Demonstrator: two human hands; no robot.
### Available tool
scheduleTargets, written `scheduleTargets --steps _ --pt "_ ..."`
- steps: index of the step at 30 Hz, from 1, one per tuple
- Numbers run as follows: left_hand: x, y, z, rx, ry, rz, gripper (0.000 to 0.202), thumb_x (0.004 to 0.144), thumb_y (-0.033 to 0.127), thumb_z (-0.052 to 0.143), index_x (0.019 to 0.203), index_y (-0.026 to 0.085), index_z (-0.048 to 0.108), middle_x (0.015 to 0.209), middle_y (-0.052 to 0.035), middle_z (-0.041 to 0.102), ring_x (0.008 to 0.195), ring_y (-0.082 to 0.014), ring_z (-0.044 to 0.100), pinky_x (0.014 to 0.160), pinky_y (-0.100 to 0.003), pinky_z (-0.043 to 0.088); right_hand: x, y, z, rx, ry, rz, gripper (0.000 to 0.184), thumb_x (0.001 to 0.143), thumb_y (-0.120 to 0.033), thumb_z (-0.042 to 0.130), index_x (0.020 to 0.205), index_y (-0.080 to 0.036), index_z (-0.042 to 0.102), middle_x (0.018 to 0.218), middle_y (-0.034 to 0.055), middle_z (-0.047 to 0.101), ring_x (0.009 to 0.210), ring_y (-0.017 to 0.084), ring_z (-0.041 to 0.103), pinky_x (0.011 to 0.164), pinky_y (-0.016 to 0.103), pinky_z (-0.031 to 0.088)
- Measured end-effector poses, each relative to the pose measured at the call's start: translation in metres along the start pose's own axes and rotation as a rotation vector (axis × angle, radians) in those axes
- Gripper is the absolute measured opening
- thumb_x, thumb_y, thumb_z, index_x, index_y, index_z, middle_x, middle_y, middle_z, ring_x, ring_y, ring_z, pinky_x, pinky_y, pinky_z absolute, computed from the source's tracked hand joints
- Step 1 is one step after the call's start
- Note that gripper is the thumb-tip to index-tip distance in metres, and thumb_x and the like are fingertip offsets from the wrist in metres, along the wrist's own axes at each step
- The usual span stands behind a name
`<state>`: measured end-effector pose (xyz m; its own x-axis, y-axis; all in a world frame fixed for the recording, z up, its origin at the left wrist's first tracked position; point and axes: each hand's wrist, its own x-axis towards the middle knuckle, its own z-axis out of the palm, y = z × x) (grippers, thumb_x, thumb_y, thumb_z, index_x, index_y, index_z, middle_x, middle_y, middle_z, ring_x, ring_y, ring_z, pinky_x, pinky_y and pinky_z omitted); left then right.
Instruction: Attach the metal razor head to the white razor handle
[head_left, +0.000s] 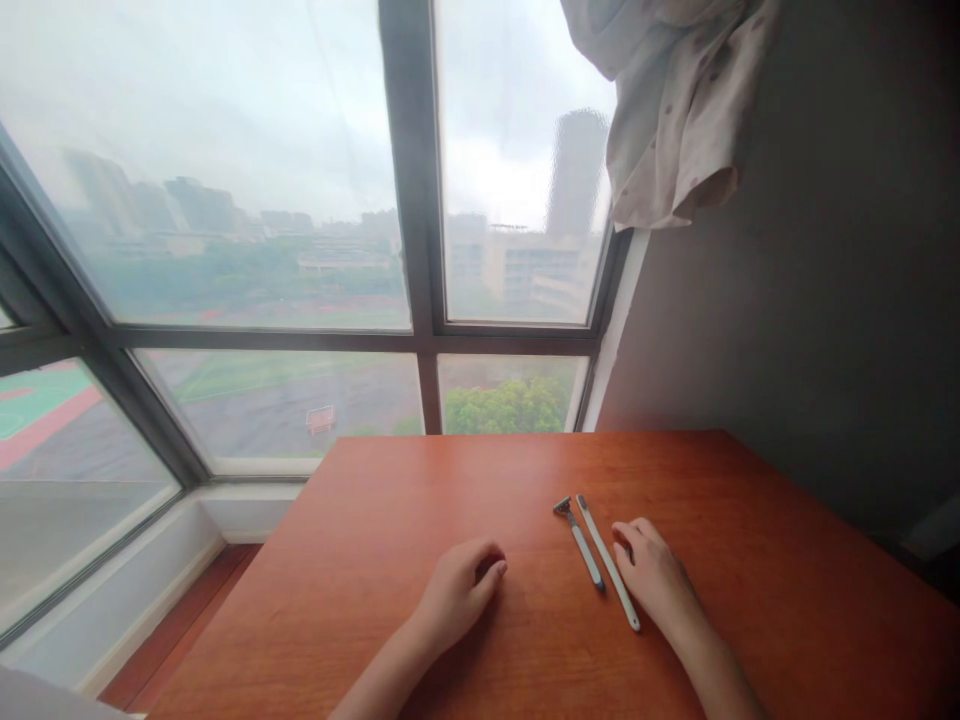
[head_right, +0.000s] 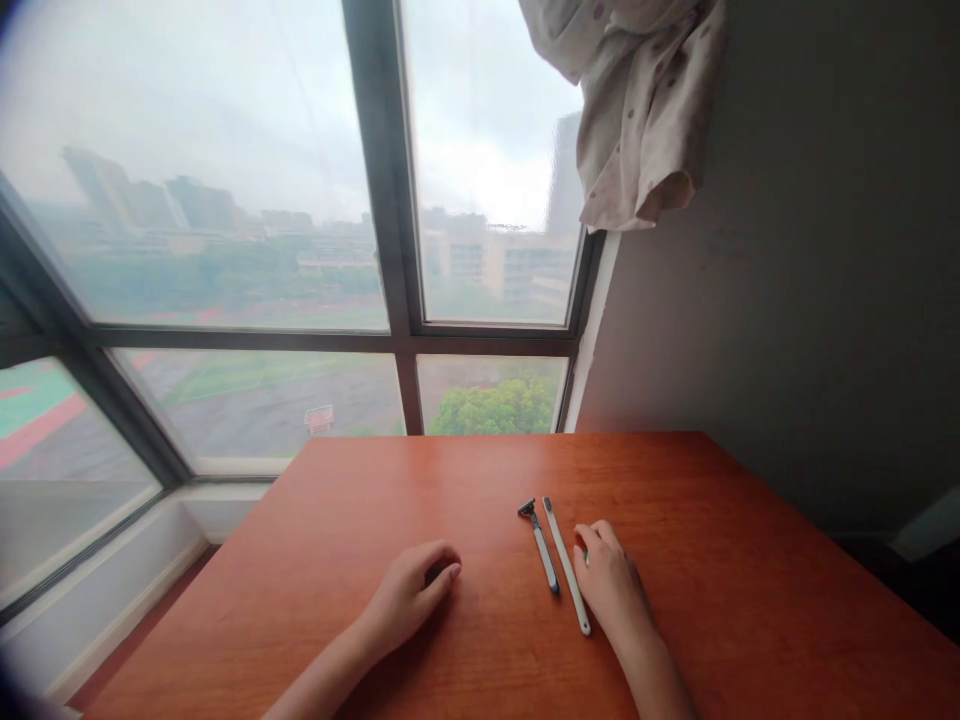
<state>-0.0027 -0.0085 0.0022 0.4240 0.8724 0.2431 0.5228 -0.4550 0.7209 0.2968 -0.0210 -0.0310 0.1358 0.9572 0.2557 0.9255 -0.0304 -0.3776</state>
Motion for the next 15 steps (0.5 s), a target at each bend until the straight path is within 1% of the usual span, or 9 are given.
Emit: scheduleTargets --steps 5,9,15 --pt "0.001 -0.001 0.0 0.02 -0.008 0.013 0.015 0.084 0.021 0.048 0.081 0.019 0.063 0.079 -0.0049 0.067 0.073 -0.0194 0.059 0.067 -0.027 0.043 0.002 -0.024 0.003 0.051 -0.045 -0.08 0.025 0.084 -0.013 0.042 0.095 -0.02 0.063 0.089 0.0058 0.057 0.079 0.018 0.061 0.069 0.027 0.043" --pt "0.002 -0.001 0.0 0.019 -0.008 0.017 0.015 0.084 0.02 0.048 0.082 0.019 0.063 0.08 -0.0051 0.067 0.074 -0.0193 0.06 0.068 -0.026 0.043 0.002 -0.041 0.006 0.085 -0.071 -0.129 0.026 0.084 -0.012 0.042 0.094 -0.021 0.065 0.087 0.0047 0.056 0.077 0.018 0.059 0.068 0.026 0.042" --pt "0.001 0.001 0.002 0.023 0.013 0.023 0.015 0.084 0.019 0.048 0.087 0.02 0.063 0.082 -0.0054 0.066 0.076 -0.02 0.059 0.07 -0.028 0.044 0.001 -0.072 0.01 0.094 -0.096 -0.201 0.027 0.085 -0.008 0.044 0.097 -0.022 0.064 0.086 0.0036 0.053 0.074 0.016 0.058 0.067 0.025 0.041"
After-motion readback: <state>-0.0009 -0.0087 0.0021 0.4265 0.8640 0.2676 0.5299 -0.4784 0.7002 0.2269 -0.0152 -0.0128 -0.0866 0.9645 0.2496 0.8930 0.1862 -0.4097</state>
